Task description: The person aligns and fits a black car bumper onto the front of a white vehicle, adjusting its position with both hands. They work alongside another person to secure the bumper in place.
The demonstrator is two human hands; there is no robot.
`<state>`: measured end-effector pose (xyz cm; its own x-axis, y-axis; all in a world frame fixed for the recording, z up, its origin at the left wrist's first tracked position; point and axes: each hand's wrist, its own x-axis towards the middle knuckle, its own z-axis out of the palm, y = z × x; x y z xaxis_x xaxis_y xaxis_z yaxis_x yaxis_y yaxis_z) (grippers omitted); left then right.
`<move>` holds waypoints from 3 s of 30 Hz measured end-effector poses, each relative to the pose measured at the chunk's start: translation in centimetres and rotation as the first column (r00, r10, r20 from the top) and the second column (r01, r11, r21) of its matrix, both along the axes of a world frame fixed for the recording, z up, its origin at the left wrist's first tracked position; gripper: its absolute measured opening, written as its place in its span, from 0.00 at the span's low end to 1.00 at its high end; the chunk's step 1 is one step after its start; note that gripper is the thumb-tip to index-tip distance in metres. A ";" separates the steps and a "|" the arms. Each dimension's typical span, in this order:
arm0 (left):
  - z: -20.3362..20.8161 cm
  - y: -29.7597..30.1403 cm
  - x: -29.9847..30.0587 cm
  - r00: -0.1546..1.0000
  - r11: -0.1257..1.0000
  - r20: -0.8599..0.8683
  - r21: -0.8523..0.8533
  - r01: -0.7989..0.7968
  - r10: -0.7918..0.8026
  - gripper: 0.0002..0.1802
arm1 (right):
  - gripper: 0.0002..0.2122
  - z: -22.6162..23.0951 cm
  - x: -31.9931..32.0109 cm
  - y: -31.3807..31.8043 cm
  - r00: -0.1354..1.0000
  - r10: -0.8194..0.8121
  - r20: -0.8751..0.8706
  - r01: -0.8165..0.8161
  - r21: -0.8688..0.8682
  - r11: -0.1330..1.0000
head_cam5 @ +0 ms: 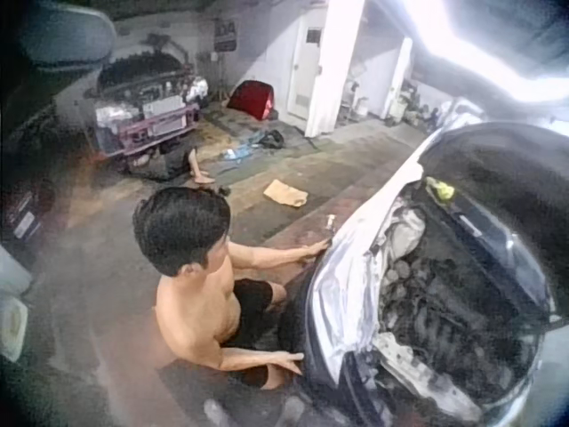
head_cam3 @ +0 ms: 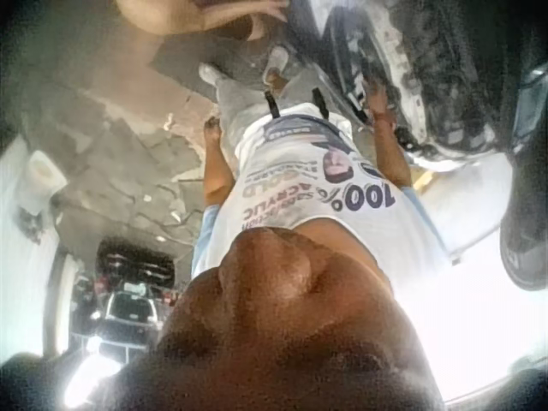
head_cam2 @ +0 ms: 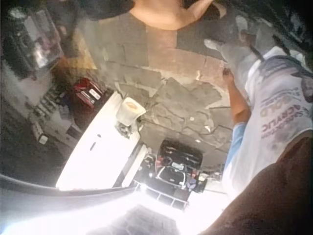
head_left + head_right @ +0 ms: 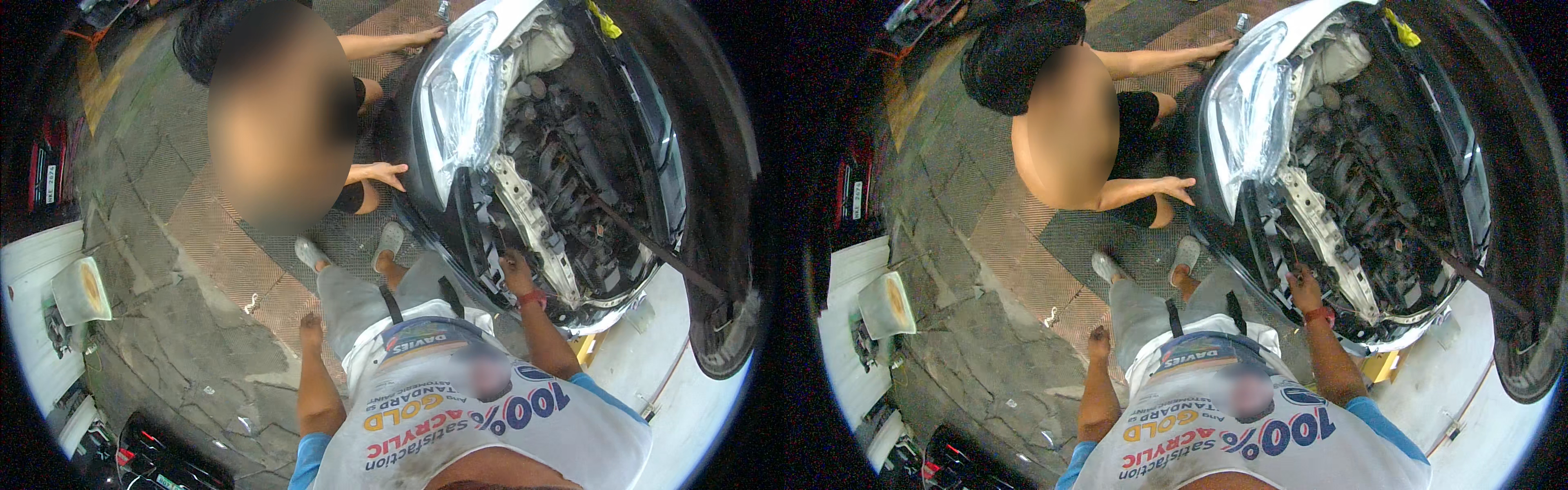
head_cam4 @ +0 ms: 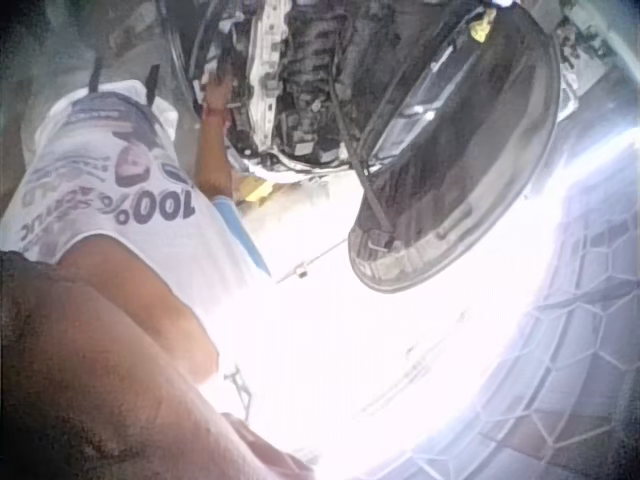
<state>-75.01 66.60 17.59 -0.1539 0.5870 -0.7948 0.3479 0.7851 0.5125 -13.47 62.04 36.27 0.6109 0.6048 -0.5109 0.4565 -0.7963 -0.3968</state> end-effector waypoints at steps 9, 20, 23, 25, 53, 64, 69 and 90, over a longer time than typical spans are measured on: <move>-4.0 11.4 -1.0 0.898 0.891 -0.057 0.110 0.440 -0.436 0.30 | 0.24 0.3 -3.7 -8.9 0.988 -0.148 0.033 0.151 -0.156 0.976; 4.8 36.0 -0.1 0.657 0.650 -0.005 0.143 0.747 -0.754 0.40 | 0.26 4.9 -19.6 3.0 0.984 -0.181 -0.001 0.180 -0.067 0.981; 9.5 36.1 7.2 0.459 0.471 0.104 0.185 0.863 -0.882 0.40 | 0.26 5.2 -20.4 4.2 0.960 -0.069 0.270 0.053 0.066 0.996; 12.2 34.9 13.5 0.368 0.414 0.360 0.057 0.909 -0.858 0.40 | 0.22 7.7 -19.2 7.4 0.962 -0.244 0.123 0.235 0.085 0.968; -5.2 13.0 47.0 0.815 0.978 0.571 -0.204 0.027 0.096 0.59 | 0.32 -10.5 0.4 15.4 0.947 -0.227 0.228 0.087 0.498 0.863; -7.2 10.3 46.2 0.957 0.955 0.102 0.156 0.253 -0.270 0.71 | 0.31 -10.9 -0.6 14.5 0.912 0.030 0.410 -0.176 0.324 0.930; -8.8 9.1 46.2 0.953 0.958 0.174 0.193 0.213 -0.247 0.70 | 0.33 -11.4 -0.7 14.6 0.918 0.049 0.393 -0.181 0.309 0.934; -3.9 19.7 42.5 0.989 0.261 -0.145 0.955 0.143 -0.011 0.49 | 0.30 -10.9 0.6 14.7 0.980 -0.184 0.081 0.118 0.510 0.852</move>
